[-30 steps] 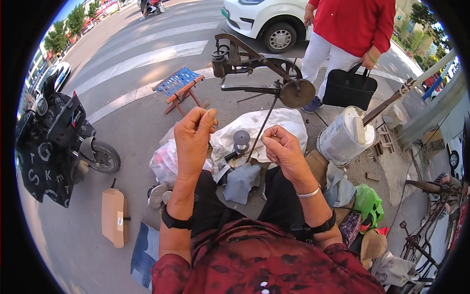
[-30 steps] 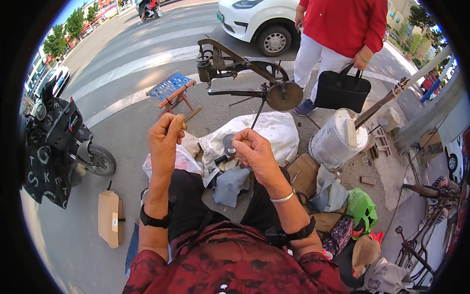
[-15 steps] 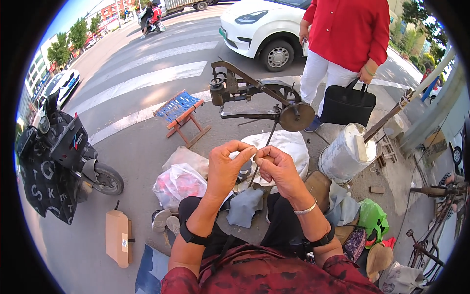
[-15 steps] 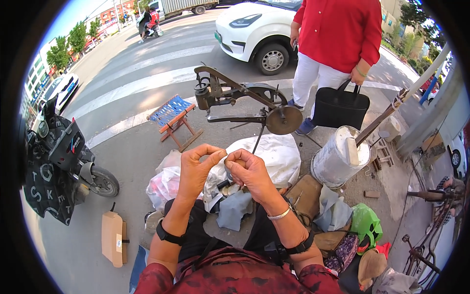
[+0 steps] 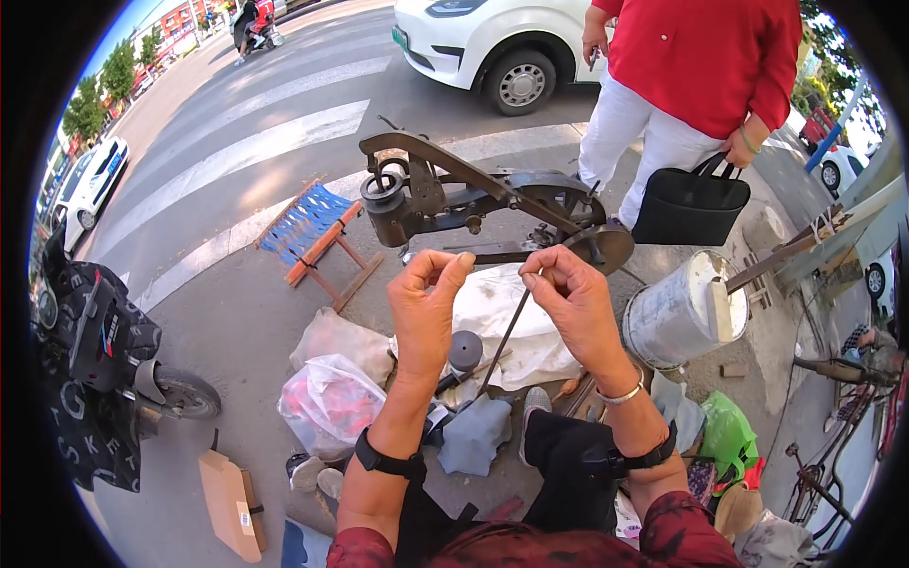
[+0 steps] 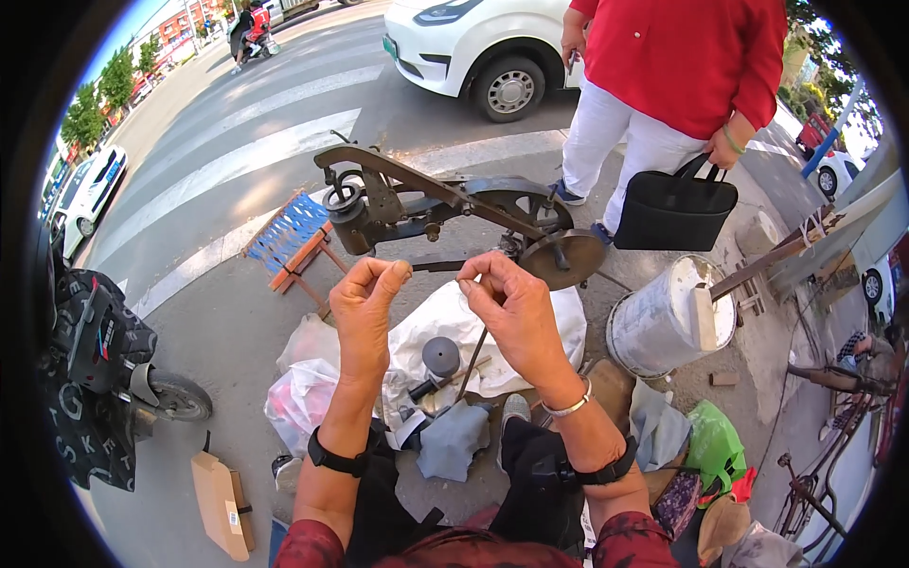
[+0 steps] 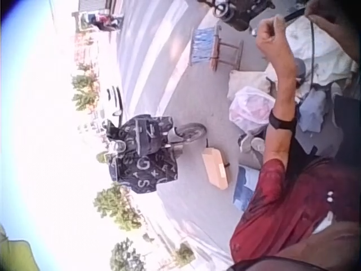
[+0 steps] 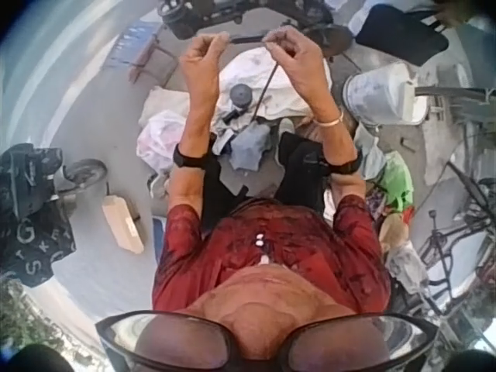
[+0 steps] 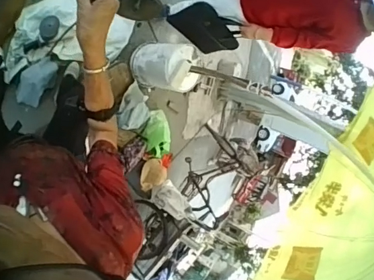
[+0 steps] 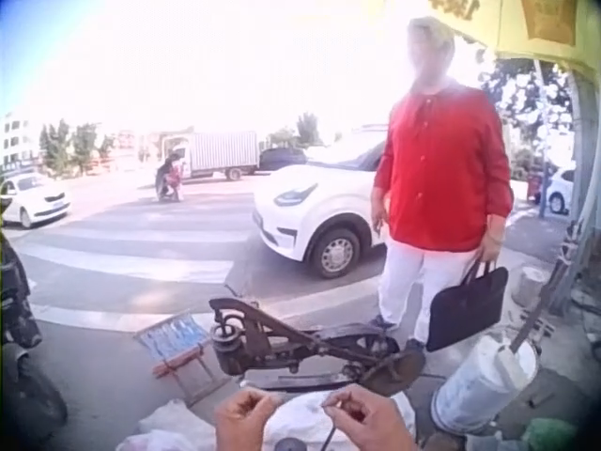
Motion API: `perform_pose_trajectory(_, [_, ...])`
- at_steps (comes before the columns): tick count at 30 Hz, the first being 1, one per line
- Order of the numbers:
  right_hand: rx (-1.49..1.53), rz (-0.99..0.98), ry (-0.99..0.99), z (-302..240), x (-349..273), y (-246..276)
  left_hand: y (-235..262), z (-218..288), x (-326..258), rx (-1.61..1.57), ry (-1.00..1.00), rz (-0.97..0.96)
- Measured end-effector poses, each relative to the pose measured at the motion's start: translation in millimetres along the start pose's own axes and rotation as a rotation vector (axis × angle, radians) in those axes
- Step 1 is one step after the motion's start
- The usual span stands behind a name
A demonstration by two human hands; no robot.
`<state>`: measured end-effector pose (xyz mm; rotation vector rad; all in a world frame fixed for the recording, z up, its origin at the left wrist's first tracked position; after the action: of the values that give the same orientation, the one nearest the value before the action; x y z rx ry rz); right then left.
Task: Stitching a shoe using a manual hand-cranked sewing machine on a street side.
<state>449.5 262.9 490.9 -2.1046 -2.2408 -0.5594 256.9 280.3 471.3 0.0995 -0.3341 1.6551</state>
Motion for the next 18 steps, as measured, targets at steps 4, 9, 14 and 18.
perform_pose_trajectory(4, [-0.35, 0.15, 0.121, 1, 39, 20, 5, -22, 33, -0.102, 0.02, 0.049])
perform_pose_trajectory(9, [-0.582, 0.258, 0.29, 4, 79, 25, -12, -37, 55, -0.11, 0.003, 0.046])
perform_pose_trajectory(14, [-0.733, 0.278, 0.397, 7, 104, 22, -15, -38, 74, -0.018, 0.123, -0.024])
perform_pose_trajectory(18, [-0.824, 0.255, 0.396, 8, 114, 26, -17, -36, 84, 0.087, 0.195, -0.075])
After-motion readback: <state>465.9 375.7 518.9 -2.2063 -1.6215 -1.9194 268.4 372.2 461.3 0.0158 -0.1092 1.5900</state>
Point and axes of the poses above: each hand's wrist, its own x-axis towards the middle knuckle, its own y-axis out of the back of the hand, z = x × y, the point moved 4 cm from there along x, towards the middle knuckle, and after that the axes turned 3 degrees about -z, right-handed, at the moved point
